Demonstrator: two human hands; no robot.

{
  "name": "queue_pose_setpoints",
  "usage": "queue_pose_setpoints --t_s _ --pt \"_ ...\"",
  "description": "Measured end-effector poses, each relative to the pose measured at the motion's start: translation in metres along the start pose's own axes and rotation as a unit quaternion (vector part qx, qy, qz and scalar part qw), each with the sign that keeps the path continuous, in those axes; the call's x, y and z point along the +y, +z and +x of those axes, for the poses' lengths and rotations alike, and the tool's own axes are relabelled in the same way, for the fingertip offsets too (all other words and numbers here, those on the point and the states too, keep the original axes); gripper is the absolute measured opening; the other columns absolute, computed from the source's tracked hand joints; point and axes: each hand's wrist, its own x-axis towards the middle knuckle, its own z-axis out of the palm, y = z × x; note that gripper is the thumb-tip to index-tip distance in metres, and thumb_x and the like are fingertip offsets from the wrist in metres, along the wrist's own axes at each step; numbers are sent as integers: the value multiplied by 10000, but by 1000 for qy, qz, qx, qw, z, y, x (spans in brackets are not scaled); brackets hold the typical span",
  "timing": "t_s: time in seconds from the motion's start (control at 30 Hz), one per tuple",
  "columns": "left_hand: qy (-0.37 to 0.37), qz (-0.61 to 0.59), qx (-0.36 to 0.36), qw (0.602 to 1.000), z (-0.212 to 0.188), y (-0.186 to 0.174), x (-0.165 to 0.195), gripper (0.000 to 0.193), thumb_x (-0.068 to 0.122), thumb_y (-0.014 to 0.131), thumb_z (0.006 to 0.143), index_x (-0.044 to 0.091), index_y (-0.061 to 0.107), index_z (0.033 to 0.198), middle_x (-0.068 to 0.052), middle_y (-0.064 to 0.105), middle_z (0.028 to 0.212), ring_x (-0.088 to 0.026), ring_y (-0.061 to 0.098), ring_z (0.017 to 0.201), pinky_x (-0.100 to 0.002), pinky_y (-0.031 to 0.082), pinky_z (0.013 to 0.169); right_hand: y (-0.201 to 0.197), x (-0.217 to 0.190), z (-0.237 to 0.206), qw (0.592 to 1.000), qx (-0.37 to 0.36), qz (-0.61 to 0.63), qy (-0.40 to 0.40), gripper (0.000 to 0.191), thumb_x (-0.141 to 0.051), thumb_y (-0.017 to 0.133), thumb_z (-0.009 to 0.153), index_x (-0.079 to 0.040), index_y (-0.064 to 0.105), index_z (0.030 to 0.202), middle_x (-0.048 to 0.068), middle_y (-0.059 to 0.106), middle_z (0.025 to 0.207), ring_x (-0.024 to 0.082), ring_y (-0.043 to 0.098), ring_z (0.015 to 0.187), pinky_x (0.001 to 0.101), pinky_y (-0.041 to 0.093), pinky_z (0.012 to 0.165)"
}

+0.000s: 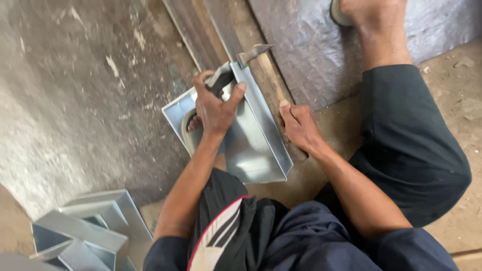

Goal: The person sits on the workshop floor forming galvanized sheet metal boxes. They hold a wooden block inside a folded metal tray and hammer the folded edges with a small hammer, repositioning the tray and turning it to work each side, then set finished trays aside with a stack of completed ones nearby.

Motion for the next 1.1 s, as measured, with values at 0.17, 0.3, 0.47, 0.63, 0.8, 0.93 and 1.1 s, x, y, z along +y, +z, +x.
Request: queue_pose_setpoints --t_s 0.17,0.3,0.47,0.63,0.8,0.93,1.1 --pt "28 -44 2 999 -2 3 -8 795 535 858 856 47 446 1329 -94 742 1032 -192 722 901 -335 573 830 6 -4 0 998 0 38 -43 591 -377 409 1105 -39 544 640 6 495 521 86 488 450 290 384 409" --pt "-10 -19 5 1000 0 5 -10 781 523 858 795 57 459 1278 -94 722 938 -181 687 772 -317 567 732 9 6 5 993 53 67 -86 603 -362 402 1120 -35 547 634 -4 497 535 83 466 470 296 357 420" --pt "-9 -23 8 1000 1 2 -4 779 519 848 812 52 453 1295 -88 745 955 -181 699 779 -321 565 748 4 17 12 998 3 49 -44 588 -350 430 1115 -41 558 631 -7 479 524 90 462 455 308 359 406" --pt "-21 -14 8 1000 1 1 -2 773 513 854 816 51 464 1298 -97 726 930 -189 689 757 -338 567 749 1 16 16 998 -24 29 -50 572 -350 437 1090 -29 561 634 3 513 520 103 506 444 323 395 400" --pt "-18 5 13 1000 1 1 -7 773 498 858 803 48 465 1294 -97 720 908 -191 686 750 -344 566 728 -3 -9 9 999 -32 -23 -16 641 -395 430 1104 -17 537 598 32 483 495 117 487 406 326 399 397" --pt "22 -45 -25 998 -7 1 -10 604 379 784 918 60 455 1310 -94 729 969 -220 720 819 -359 580 762 -43 -47 11 996 -66 17 60 588 -444 436 1094 -38 543 683 5 481 540 107 436 421 301 363 392" --pt "77 -17 -36 996 -21 1 -16 437 192 688 1005 63 443 1343 -168 718 1045 -337 744 923 -414 563 825 -76 -75 -6 989 -115 -42 86 590 -467 428 1079 -29 556 704 -4 467 540 93 417 438 282 352 388"
